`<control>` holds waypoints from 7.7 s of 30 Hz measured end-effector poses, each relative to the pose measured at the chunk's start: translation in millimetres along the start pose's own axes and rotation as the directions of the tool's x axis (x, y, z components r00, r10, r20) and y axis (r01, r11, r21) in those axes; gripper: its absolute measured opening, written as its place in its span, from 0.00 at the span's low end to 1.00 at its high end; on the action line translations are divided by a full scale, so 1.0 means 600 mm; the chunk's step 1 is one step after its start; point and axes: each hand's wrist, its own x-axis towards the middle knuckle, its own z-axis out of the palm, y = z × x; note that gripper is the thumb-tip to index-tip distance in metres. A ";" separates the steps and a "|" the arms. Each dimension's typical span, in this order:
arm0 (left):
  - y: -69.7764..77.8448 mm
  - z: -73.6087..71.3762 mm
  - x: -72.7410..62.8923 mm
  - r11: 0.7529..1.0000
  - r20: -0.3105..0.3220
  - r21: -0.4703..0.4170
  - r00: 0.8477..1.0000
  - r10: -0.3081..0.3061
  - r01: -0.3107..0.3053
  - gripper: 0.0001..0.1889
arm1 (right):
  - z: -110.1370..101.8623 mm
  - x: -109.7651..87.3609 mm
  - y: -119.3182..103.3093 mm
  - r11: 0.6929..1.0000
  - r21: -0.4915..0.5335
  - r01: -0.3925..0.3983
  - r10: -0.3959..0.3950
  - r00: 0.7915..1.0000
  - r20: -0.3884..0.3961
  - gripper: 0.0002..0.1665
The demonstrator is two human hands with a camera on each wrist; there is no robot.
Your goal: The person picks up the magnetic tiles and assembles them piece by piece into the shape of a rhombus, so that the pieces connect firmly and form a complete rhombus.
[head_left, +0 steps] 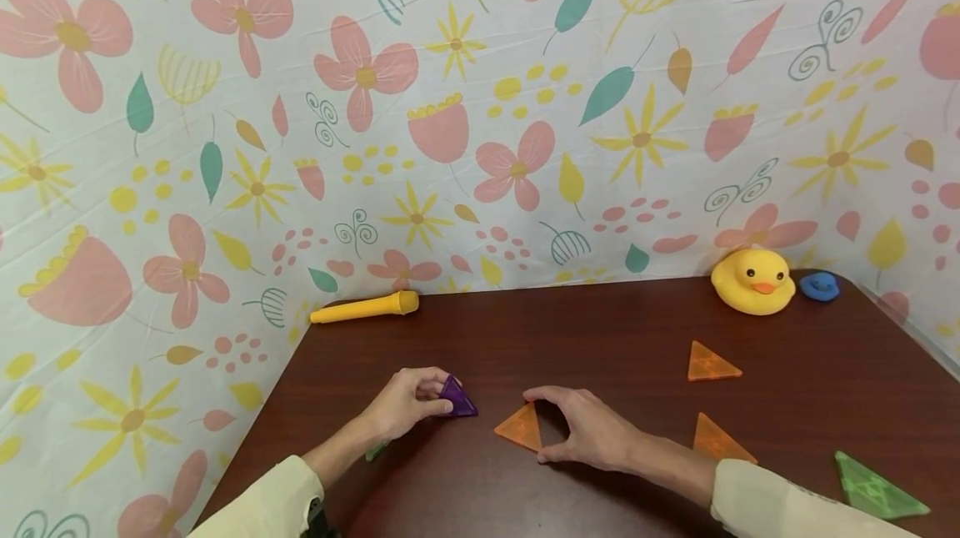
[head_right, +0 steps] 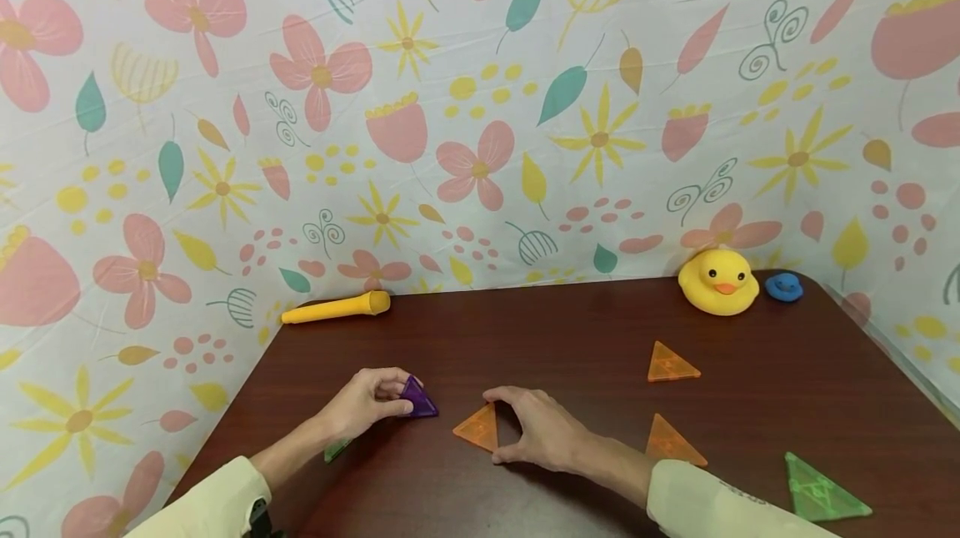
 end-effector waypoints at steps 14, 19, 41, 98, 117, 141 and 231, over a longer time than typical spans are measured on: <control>-0.001 0.000 0.012 1.000 -0.055 0.010 0.998 -0.022 0.023 0.10 | 0.003 -0.001 0.002 1.000 0.003 0.004 -0.004 1.000 -0.020 0.44; 0.004 0.008 0.012 0.998 -0.087 -0.043 0.995 -0.039 0.035 0.12 | 0.004 -0.002 0.003 1.000 0.009 -0.001 0.001 1.000 -0.021 0.44; 0.050 0.082 0.022 0.942 -0.182 -0.319 0.969 -0.166 0.102 0.12 | 0.005 -0.001 0.003 0.999 -0.032 0.010 -0.011 0.999 -0.040 0.44; 0.068 0.156 0.030 0.998 -0.299 -0.040 0.953 -0.049 0.038 0.06 | 0.010 -0.003 -0.010 0.999 -0.030 -0.018 0.016 0.997 -0.078 0.47; 0.071 0.158 0.027 0.996 -0.233 0.090 0.972 0.028 -0.007 0.07 | 0.014 -0.003 -0.017 0.998 -0.010 -0.067 0.066 0.996 -0.064 0.47; 0.070 0.152 0.025 0.974 -0.198 0.211 0.972 0.126 -0.083 0.12 | 0.013 -0.004 -0.011 0.999 -0.002 -0.052 0.052 0.997 -0.063 0.47; -0.067 -0.085 -0.137 0.953 0.044 0.286 0.995 0.093 -0.101 0.32 | 0.012 -0.010 -0.007 0.997 0.042 -0.057 0.059 0.998 -0.029 0.48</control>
